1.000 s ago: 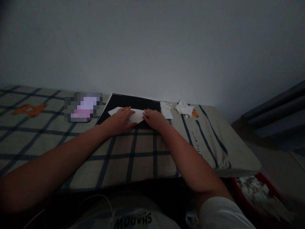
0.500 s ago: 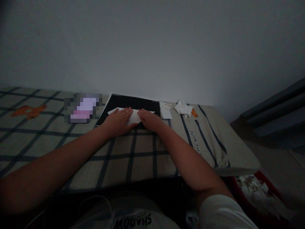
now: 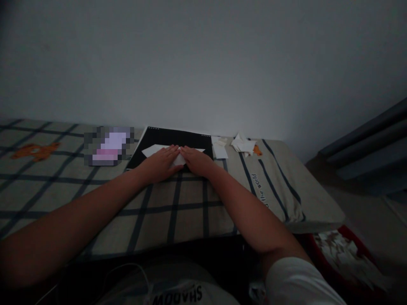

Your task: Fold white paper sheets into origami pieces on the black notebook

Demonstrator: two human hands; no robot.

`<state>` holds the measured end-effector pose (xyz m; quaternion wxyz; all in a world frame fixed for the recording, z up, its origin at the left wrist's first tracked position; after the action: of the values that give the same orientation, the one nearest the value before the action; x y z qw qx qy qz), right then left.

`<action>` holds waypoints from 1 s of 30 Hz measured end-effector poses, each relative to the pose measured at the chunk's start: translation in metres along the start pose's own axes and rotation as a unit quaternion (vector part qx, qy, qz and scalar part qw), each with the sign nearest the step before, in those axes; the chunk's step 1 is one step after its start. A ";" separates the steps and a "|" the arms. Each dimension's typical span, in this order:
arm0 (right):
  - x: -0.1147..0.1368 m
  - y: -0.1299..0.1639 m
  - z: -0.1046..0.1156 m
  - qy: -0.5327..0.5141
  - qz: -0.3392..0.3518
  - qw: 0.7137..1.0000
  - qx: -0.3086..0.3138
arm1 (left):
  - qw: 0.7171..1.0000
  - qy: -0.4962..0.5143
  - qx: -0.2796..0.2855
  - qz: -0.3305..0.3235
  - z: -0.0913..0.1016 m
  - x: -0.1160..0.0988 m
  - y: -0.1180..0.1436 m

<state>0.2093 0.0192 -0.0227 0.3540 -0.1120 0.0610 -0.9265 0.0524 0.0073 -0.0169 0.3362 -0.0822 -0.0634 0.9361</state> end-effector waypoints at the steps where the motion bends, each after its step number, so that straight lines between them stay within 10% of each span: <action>1: 0.000 -0.001 -0.001 -0.003 0.002 1.000 0.003 | 1.000 0.002 -0.001 0.002 0.000 0.000 0.000; 30: 0.006 0.014 0.031 0.151 -0.225 0.962 0.019 | 0.977 -0.103 -0.023 0.185 0.018 -0.004 0.011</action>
<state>0.2220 0.0038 0.0056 0.1247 0.0248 0.0696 -0.9894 0.0456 -0.0048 -0.0010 0.1469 -0.0029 -0.1031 0.9838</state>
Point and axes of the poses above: each hand's wrist, its own y-axis away from the middle knuckle, its own z-axis out of the back of the hand, x = y × z, the point moved 3 cm from there along -y, towards the middle knuckle, and after that the axes turned 2 degrees about y, right-handed, at the moved point
